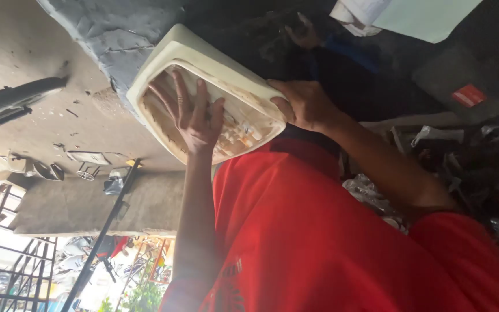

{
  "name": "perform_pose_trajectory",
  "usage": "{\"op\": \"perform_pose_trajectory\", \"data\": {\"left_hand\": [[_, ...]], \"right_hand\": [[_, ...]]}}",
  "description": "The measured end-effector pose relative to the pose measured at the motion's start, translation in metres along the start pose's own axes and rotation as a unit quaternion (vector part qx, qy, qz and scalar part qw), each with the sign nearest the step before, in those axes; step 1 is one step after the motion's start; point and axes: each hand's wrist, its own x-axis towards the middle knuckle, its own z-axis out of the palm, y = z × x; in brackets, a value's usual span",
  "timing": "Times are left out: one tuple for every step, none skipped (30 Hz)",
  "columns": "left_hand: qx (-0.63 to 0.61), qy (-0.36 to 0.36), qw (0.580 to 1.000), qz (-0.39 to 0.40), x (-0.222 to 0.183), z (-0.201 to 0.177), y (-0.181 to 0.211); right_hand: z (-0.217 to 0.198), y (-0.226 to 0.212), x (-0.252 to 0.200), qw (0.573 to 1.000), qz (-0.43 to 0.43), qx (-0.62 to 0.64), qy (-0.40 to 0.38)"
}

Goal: Repairing and reupholstering the foam and leather cover of a motorcycle seat.

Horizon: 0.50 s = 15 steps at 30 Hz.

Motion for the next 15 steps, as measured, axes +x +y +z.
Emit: {"op": "perform_pose_trajectory", "data": {"left_hand": [[-0.008,-0.009,1.0,-0.01,-0.002,0.0,-0.003],[-0.019,-0.019,0.999,-0.02,-0.005,0.001,-0.004],[-0.022,-0.02,0.999,-0.022,-0.004,0.004,-0.005],[-0.018,-0.013,1.0,-0.017,-0.005,0.004,-0.005],[-0.014,-0.005,1.0,-0.012,-0.007,0.003,-0.005],[-0.011,0.0,1.0,-0.012,-0.007,0.005,-0.007],[0.008,0.009,1.0,0.0,-0.006,0.007,-0.008],[0.023,0.019,0.999,0.016,-0.005,0.012,-0.009],[0.022,0.023,0.999,0.018,0.0,0.014,-0.009],[0.024,0.027,0.999,0.015,-0.001,0.014,-0.008],[0.027,0.031,0.999,0.012,-0.003,0.012,-0.007],[0.03,0.037,0.999,0.009,-0.003,0.012,-0.006],[0.025,0.042,0.999,0.01,-0.004,0.011,-0.004],[0.018,0.053,0.998,0.016,0.002,0.013,-0.004],[0.019,0.065,0.998,0.018,0.004,0.01,-0.006]], "right_hand": [[0.001,0.0,0.0,1.0,-0.022,-0.003,0.011],[0.001,-0.001,-0.002,0.999,-0.043,-0.008,0.021],[0.001,0.001,-0.003,0.999,-0.039,-0.009,0.019],[0.002,0.002,-0.003,0.999,-0.039,-0.017,0.018],[0.003,0.001,-0.004,0.999,-0.038,-0.026,0.016],[0.003,0.001,-0.003,0.999,-0.044,-0.025,0.016],[0.003,0.001,-0.002,0.999,-0.044,-0.025,0.019],[0.002,0.0,-0.003,0.998,-0.042,-0.028,0.024],[0.001,0.002,-0.002,0.998,-0.045,-0.031,0.026],[0.001,0.001,-0.003,0.999,-0.027,-0.026,0.017],[0.001,0.0,-0.005,1.0,-0.008,-0.021,0.009],[0.001,-0.003,-0.005,1.0,-0.015,-0.022,0.006],[0.0,-0.006,-0.005,1.0,-0.007,-0.008,0.002],[-0.004,-0.007,-0.002,1.0,-0.002,0.001,0.002],[-0.005,-0.009,-0.002,1.0,-0.012,-0.005,0.003]]}}
